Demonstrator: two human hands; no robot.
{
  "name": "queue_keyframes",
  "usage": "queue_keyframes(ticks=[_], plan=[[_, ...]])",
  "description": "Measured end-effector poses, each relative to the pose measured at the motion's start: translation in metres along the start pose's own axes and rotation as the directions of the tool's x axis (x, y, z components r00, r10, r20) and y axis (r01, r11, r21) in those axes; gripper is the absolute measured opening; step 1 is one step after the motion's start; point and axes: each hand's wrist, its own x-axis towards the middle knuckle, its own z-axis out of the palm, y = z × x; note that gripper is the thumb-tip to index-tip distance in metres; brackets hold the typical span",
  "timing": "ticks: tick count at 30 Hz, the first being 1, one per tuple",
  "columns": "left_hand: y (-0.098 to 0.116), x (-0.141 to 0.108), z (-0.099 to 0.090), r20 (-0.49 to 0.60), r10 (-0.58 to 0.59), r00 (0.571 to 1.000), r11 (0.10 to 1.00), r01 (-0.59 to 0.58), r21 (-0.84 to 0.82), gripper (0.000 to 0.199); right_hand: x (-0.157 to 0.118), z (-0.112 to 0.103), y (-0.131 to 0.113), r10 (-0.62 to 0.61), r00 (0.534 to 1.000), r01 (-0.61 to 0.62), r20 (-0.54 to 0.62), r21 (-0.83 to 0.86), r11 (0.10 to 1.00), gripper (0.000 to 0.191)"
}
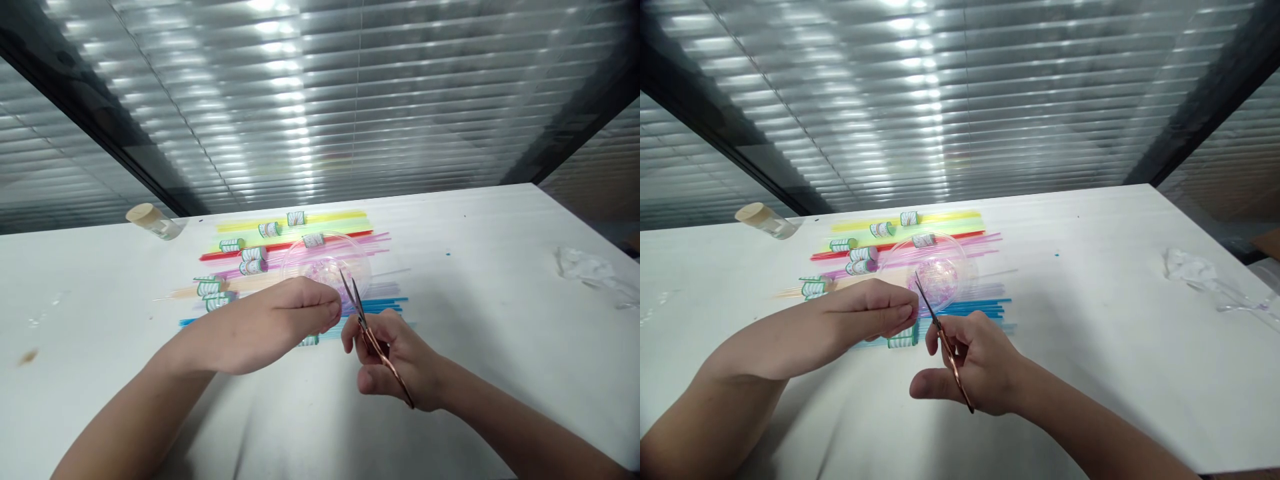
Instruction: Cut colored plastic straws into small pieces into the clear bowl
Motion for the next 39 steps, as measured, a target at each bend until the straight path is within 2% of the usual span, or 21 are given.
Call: queue_keyframes(ticks=[5, 9, 13, 17, 19, 24, 27, 31, 39], plan=[[-0.002, -0.001, 0.001, -0.013, -0.001, 1.000, 1.000, 0.001, 0.022, 0.035, 0.001, -0.001, 0.001, 0.030, 0.999, -0.031, -0.018, -0.015, 0.999, 0.056], [-0.002, -0.003, -0.001, -0.027, -0.041, 0.999, 0.998, 0.042, 0.051, 0.037, 0.002, -0.002, 0.000, -0.005, 0.998, 0.008, -0.055, 0.045, 0.999, 0.058], [-0.003, -0.001, -0.003, -0.069, -0.053, 0.996, 0.998, 0.054, 0.017, 0.041, 0.001, -0.001, -0.002, -0.022, 0.999, 0.025, -0.041, 0.086, 0.996, 0.063], [-0.003, 0.001, 0.000, -0.136, -0.033, 0.990, 0.999, 0.035, 0.011, 0.044, 0.001, 0.000, -0.001, 0.004, 1.000, -0.004, -0.015, 0.059, 0.998, 0.065], [-0.002, 0.001, 0.002, -0.160, -0.016, 0.987, 0.999, 0.022, 0.037, 0.044, 0.002, 0.001, 0.000, 0.018, 1.000, -0.018, -0.016, 0.036, 0.999, 0.065], [0.004, 0.001, 0.007, -0.118, 0.034, 0.992, 0.989, -0.017, 0.147, 0.041, 0.003, 0.001, 0.003, 0.045, 0.998, -0.047, -0.051, -0.047, 0.998, 0.062], [0.006, 0.002, 0.010, -0.137, 0.066, 0.988, 0.976, -0.035, 0.216, 0.038, 0.004, 0.001, 0.002, 0.044, 0.997, -0.049, -0.069, -0.078, 0.996, 0.060], [0.005, 0.003, 0.014, -0.149, 0.098, 0.984, 0.954, -0.051, 0.295, 0.037, 0.004, 0.002, 0.002, 0.053, 0.996, -0.058, -0.077, -0.062, 0.996, 0.057], [0.002, 0.008, 0.015, -0.184, 0.059, 0.981, 0.927, 0.015, 0.375, 0.038, 0.005, 0.008, 0.002, 0.123, 0.989, -0.120, -0.086, 0.038, 0.992, 0.048]])
